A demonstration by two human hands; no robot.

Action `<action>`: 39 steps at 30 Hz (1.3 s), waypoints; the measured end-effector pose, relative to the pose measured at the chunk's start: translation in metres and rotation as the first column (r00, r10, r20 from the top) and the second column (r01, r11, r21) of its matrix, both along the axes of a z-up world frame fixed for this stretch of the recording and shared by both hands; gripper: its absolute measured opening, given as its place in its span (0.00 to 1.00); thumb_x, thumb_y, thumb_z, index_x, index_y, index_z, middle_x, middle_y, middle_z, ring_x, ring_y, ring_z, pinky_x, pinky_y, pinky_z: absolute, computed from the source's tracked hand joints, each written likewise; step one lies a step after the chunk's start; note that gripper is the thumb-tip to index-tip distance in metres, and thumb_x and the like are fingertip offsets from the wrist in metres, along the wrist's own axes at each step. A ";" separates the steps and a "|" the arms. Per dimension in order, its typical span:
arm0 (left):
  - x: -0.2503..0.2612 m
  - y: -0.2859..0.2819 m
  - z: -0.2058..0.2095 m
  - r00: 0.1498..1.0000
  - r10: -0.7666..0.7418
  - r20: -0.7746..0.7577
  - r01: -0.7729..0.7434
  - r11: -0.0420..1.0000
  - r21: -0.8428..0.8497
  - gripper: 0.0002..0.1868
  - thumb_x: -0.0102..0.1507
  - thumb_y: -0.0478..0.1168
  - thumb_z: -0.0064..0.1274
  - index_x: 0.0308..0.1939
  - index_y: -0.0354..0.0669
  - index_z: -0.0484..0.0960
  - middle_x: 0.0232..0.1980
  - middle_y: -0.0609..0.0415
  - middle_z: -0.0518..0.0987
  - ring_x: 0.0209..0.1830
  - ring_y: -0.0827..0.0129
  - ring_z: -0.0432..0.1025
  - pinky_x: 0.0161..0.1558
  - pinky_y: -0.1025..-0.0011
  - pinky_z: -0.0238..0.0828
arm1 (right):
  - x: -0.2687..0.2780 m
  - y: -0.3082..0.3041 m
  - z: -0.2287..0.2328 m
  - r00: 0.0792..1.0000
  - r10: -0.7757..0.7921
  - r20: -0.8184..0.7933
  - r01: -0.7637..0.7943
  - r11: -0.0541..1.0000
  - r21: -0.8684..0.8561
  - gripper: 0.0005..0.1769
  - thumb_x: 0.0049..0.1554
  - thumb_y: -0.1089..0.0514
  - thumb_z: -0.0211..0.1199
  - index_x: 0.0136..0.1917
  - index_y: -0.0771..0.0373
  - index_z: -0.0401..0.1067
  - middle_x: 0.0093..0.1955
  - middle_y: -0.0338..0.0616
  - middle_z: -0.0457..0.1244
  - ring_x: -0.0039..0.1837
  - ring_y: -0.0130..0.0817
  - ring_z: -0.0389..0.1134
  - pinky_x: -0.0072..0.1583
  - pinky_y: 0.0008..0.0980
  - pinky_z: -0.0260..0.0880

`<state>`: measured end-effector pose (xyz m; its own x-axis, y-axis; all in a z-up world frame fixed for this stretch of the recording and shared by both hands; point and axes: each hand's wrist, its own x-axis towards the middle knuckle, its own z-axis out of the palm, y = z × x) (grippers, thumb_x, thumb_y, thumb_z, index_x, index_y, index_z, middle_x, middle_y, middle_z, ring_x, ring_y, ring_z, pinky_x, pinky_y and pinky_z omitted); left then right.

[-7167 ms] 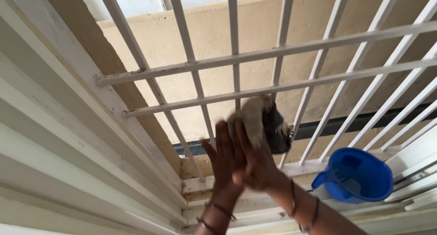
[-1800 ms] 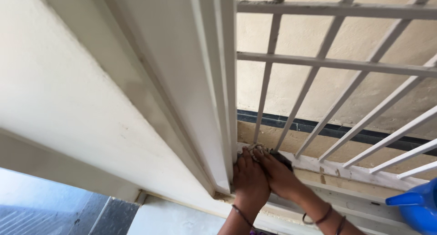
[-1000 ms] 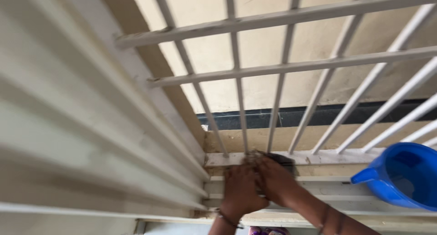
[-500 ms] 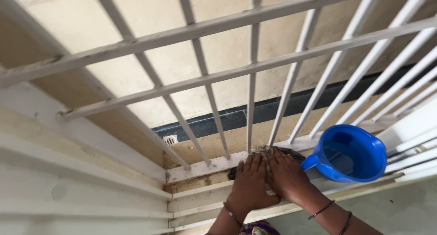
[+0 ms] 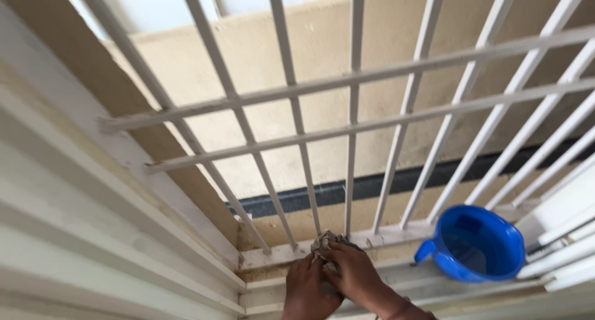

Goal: The person wipes a white metal window grille with a cloth. They repeatedly dip the cloth into a blue water pitcher to wet it and continue cleaning the bars and frame of the grille.

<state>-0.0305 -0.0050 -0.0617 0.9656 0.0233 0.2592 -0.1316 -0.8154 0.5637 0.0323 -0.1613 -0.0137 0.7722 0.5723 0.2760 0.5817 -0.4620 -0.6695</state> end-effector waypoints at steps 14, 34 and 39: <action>0.085 -0.009 0.196 0.687 0.035 0.726 -0.429 0.825 0.367 0.32 0.72 0.51 0.36 0.75 0.34 0.67 0.82 0.35 0.55 0.84 0.48 0.43 0.77 0.41 0.23 | 0.074 0.023 0.157 0.483 -0.351 0.802 0.022 0.921 0.390 0.30 0.64 0.54 0.52 0.75 0.72 0.60 0.81 0.66 0.44 0.84 0.66 0.38 0.81 0.65 0.33; 0.076 -0.022 0.192 0.687 0.028 0.726 -0.349 0.889 0.296 0.37 0.70 0.57 0.41 0.73 0.29 0.68 0.79 0.30 0.56 0.82 0.43 0.44 0.73 0.34 0.14 | 0.045 -0.002 0.204 0.544 -0.382 0.747 -0.160 0.827 0.540 0.10 0.57 0.69 0.66 0.52 0.63 0.80 0.61 0.46 0.67 0.67 0.46 0.66 0.67 0.42 0.71; 0.092 -0.017 0.256 0.728 0.122 0.675 -0.446 0.832 0.330 0.33 0.69 0.55 0.36 0.71 0.34 0.67 0.82 0.32 0.54 0.84 0.48 0.42 0.73 0.34 0.08 | 0.061 -0.001 0.241 0.433 -0.393 0.811 -0.120 0.867 0.484 0.12 0.60 0.67 0.62 0.57 0.68 0.76 0.67 0.57 0.62 0.74 0.57 0.60 0.74 0.53 0.61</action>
<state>0.0614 -0.0217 0.1941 0.5573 -0.0028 0.8303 -0.0256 -0.9996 0.0139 0.0934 -0.1618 0.2273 0.0188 0.1074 0.9940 0.9054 -0.4236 0.0287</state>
